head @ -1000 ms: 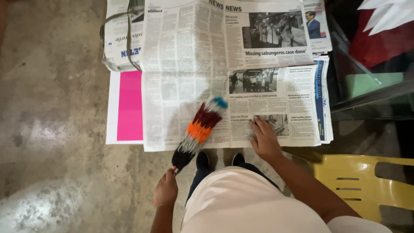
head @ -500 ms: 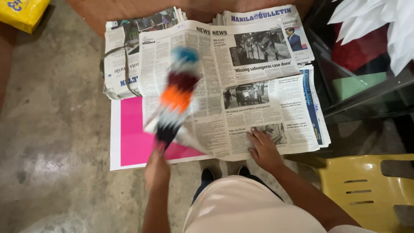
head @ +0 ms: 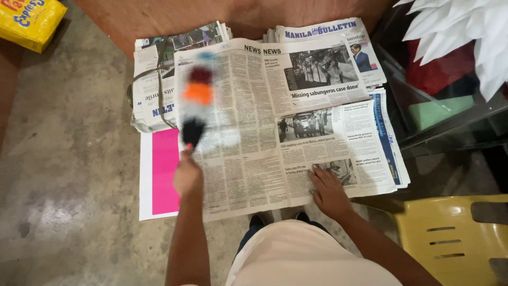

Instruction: Dusting pages of newspapers using a feather duster.

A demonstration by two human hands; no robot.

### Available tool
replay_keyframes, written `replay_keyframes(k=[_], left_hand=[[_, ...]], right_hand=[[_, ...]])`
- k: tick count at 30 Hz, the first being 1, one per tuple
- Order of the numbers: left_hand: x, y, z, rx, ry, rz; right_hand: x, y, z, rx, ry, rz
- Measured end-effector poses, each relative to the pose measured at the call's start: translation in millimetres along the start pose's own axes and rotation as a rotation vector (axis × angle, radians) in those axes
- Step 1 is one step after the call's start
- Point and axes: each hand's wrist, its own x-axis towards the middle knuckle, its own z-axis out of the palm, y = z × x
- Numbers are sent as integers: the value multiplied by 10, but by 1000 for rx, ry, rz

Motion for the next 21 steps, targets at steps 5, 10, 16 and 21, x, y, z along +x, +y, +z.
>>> replay_keyframes(k=[5,10,16,21], left_hand=[[-27,-322,210,82,214,99],[-18,-188,162,-12,-86,-27],[-29,-150,130,-35,46,-106],[-836,815,-120,-921,-52,176]], right_hand=[[12,-41,-60,26,34,1],[9,-9,-33,40,20,-15],[25,-11,22,49,18,10],[366,-724,-291,757,26,160]])
